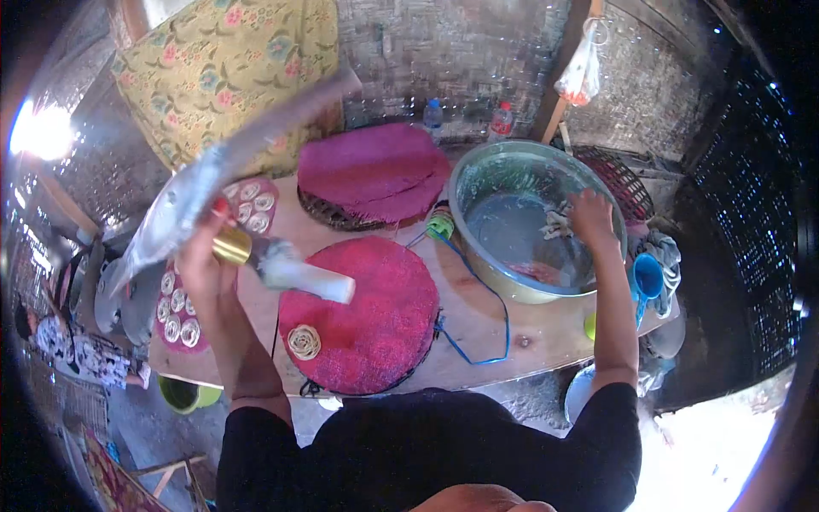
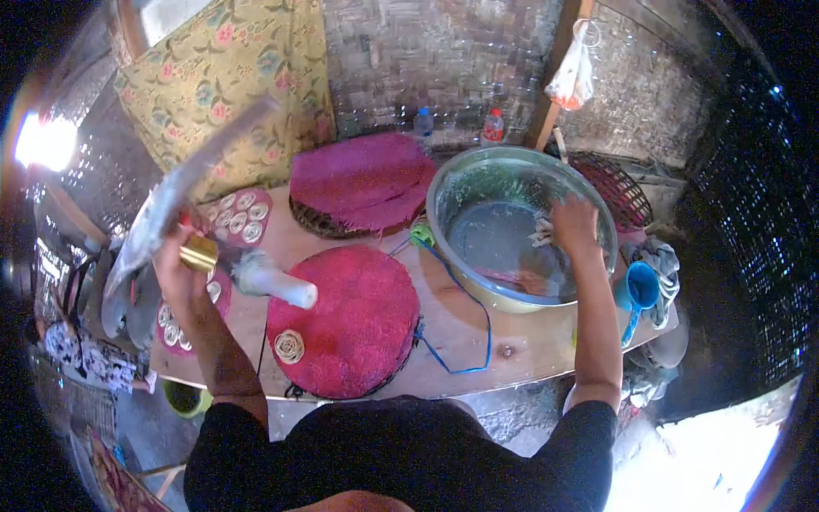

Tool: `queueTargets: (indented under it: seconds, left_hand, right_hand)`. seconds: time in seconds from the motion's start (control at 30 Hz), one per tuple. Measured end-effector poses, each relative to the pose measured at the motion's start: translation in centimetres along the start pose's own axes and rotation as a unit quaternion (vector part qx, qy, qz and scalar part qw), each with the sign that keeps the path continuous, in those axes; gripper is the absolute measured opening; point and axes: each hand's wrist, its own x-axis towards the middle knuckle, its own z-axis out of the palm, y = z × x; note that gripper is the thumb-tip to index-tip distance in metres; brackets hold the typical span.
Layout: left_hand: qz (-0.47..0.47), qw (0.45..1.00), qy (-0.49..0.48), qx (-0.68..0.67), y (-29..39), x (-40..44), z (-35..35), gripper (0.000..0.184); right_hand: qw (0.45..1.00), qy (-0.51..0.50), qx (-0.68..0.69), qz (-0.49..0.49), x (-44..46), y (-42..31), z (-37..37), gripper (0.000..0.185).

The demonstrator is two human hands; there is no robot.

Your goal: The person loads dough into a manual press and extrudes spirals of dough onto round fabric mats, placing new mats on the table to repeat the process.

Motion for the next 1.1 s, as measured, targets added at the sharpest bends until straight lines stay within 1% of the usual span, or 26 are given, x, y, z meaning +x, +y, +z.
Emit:
queueTargets:
  seconds: [0.03, 0.07, 0.1, 0.13, 0.17, 0.23, 0.27, 0.33, 0.37, 0.4, 0.43, 0.47, 0.5, 0.53, 0.57, 0.63, 0.7, 0.73, 0.8, 0.83, 0.9, 0.93, 1.0, 1.03, 1.07, 1.1]
  left_hand:
    - [-0.041, 0.988, -0.065, -0.137, 1.3, 0.0, 2.0, 0.022]
    - [-0.058, 0.986, 0.03, -0.153, 0.4, 0.0, 1.5, 0.014]
    - [-0.093, 0.973, 0.115, -0.175, 0.1, -0.5, 2.9, 0.01]
    - [-0.154, 0.957, 0.096, -0.225, -0.7, -0.4, 3.6, 0.01]
    - [-0.192, 0.933, 0.026, -0.304, -2.3, -0.6, 4.0, 0.012]
    - [-0.23, 0.896, -0.013, -0.38, -5.0, -2.1, 5.6, 0.016]
    - [-0.262, 0.875, -0.006, -0.407, -7.4, -2.9, 5.3, 0.016]
    - [-0.302, 0.903, 0.069, -0.297, -10.3, -4.6, 3.8, 0.012]
    - [-0.256, 0.945, 0.069, -0.193, -12.3, -5.5, 1.4, 0.017]
    - [-0.209, 0.972, 0.07, -0.085, -13.3, -6.2, -0.9, 0.023]
    - [-0.2, 0.973, 0.082, -0.081, -12.6, -6.9, -2.4, 0.023]
    - [-0.097, 0.976, 0.058, 0.189, -11.9, -8.0, -3.7, 0.029]
    - [0.007, 0.895, 0.028, 0.445, -11.2, -8.8, -4.6, 0.035]
    - [0.006, 0.892, 0.034, 0.45, -10.6, -9.5, -5.2, 0.035]
    - [-0.015, 0.905, -0.027, 0.424, -10.1, -10.2, -5.4, 0.036]
    - [-0.057, 0.919, -0.152, 0.359, -9.3, -11.6, -4.9, 0.037]
    - [-0.094, 0.915, -0.275, 0.281, -8.3, -12.4, -3.5, 0.038]
    - [-0.078, 0.921, -0.267, 0.274, -7.2, -12.3, -1.9, 0.045]
    - [-0.083, 0.868, -0.305, 0.383, -6.9, -12.4, -2.3, 0.04]
    - [-0.084, 0.87, -0.301, 0.382, -6.0, -12.2, -2.2, 0.04]
    - [-0.225, 0.828, -0.345, 0.381, -3.4, -11.3, -1.4, 0.038]
    - [-0.227, 0.829, -0.341, 0.38, -2.6, -11.2, -1.3, 0.038]
    - [-0.209, 0.759, -0.405, 0.465, -1.5, -11.0, -1.0, 0.037]
    - [-0.299, 0.75, -0.416, 0.419, -1.1, -10.8, -0.4, 0.041]
    - [-0.302, 0.751, -0.414, 0.416, -2.5, -11.9, -1.2, 0.041]
    - [-0.258, 0.803, -0.397, 0.361, -5.1, -13.9, -2.4, 0.042]
  right_hand:
    - [0.976, 0.038, 0.183, -0.109, -0.6, -2.0, -1.4, 0.039]
    - [0.906, 0.067, 0.362, -0.21, -1.4, -4.2, -2.5, 0.044]
    - [0.811, -0.053, 0.521, -0.261, -3.1, -7.5, -4.8, 0.049]
    - [0.676, -0.171, 0.652, -0.298, -4.9, -10.9, -6.5, 0.054]
    - [0.513, -0.277, 0.743, -0.329, -5.8, -14.4, -3.8, 0.058]
    - [0.205, -0.394, 0.884, -0.145, -10.9, -20.0, -3.1, 0.076]
    - [0.19, -0.43, 0.882, -0.034, -13.3, -21.8, -5.9, 0.087]
    - [-0.128, -0.524, 0.805, -0.248, -12.6, -25.5, -2.3, 0.089]
    - [-0.129, -0.536, 0.796, -0.251, -12.9, -25.7, -0.2, 0.089]
    - [-0.06, -0.474, 0.876, -0.067, -13.2, -24.9, 2.0, 0.085]
    - [0.02, -0.427, 0.904, -0.036, -13.4, -23.5, -0.9, 0.08]
    - [0.108, -0.382, 0.918, -0.001, -13.6, -22.0, -3.9, 0.077]
    - [0.223, -0.305, 0.925, -0.047, -12.7, -20.8, -3.9, 0.073]
    - [0.25, -0.271, 0.928, -0.047, -12.2, -20.1, -4.5, 0.075]
    - [0.284, -0.261, 0.913, -0.137, -11.4, -20.0, -5.5, 0.079]
    - [0.434, -0.088, 0.874, -0.201, -12.3, -20.9, -9.5, 0.093]
    - [0.506, -0.012, 0.821, -0.262, -12.6, -21.7, -11.5, 0.099]
    - [0.526, 0.009, 0.788, -0.321, -12.6, -22.1, -11.8, 0.1]
    - [0.542, 0.027, 0.749, -0.381, -12.6, -22.6, -12.0, 0.103]
    - [0.575, 0.043, 0.695, -0.429, -12.4, -22.4, -11.9, 0.103]
    - [0.597, 0.046, 0.654, -0.462, -12.5, -22.9, -12.3, 0.1]
    - [0.607, 0.048, 0.633, -0.478, -12.6, -23.1, -12.6, 0.098]
    - [0.624, 0.036, 0.583, -0.518, -12.5, -23.7, -12.7, 0.098]
    - [0.638, 0.044, 0.552, -0.535, -12.6, -24.0, -12.7, 0.098]
    - [0.649, 0.053, 0.521, -0.552, -12.6, -24.4, -12.7, 0.098]
    - [0.645, 0.045, 0.518, -0.561, -13.1, -25.0, -12.8, 0.098]
